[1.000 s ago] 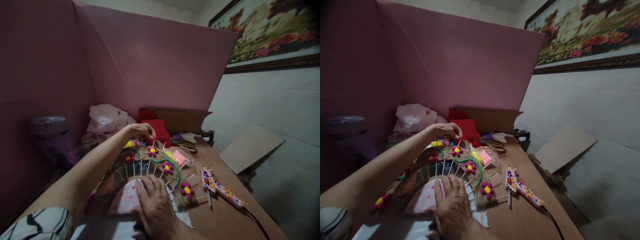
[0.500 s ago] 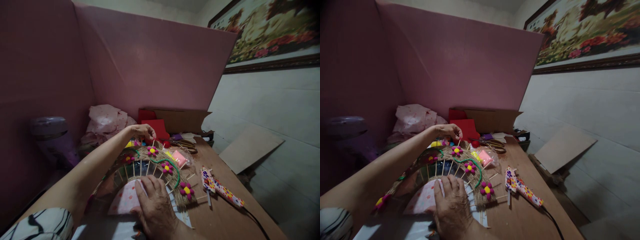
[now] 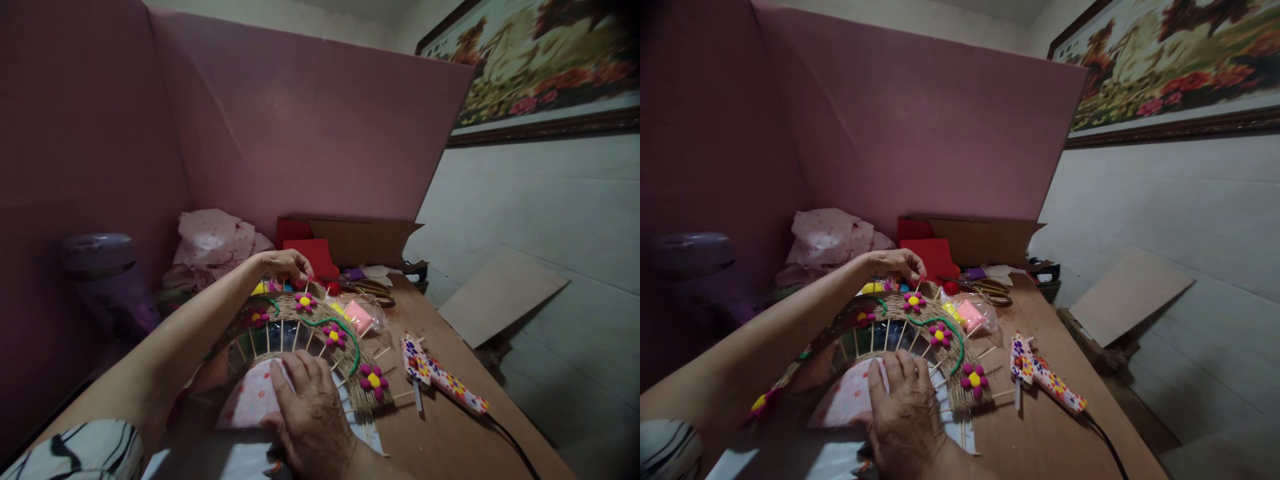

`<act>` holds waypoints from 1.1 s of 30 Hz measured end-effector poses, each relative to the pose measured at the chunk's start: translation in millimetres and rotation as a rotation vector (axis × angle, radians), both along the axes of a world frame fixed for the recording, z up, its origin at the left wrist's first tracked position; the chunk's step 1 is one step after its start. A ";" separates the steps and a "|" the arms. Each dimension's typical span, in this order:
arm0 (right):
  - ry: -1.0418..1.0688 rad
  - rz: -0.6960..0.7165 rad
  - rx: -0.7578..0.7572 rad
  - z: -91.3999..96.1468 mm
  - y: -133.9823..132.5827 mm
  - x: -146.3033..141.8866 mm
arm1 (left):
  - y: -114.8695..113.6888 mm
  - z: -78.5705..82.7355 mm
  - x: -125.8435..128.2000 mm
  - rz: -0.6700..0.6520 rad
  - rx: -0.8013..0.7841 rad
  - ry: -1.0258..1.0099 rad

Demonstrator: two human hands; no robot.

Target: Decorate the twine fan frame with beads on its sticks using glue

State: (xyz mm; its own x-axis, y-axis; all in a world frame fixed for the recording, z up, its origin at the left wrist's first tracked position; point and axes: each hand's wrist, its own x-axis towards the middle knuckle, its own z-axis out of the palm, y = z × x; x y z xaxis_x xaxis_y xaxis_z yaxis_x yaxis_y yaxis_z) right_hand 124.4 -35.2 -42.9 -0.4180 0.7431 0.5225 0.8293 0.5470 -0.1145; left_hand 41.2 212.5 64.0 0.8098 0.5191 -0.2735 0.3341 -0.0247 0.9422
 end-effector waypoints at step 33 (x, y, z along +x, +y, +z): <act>0.037 0.006 0.023 2.9 0.4 -0.9 | -9.5 3.1 7.7 0.085 0.182 -0.004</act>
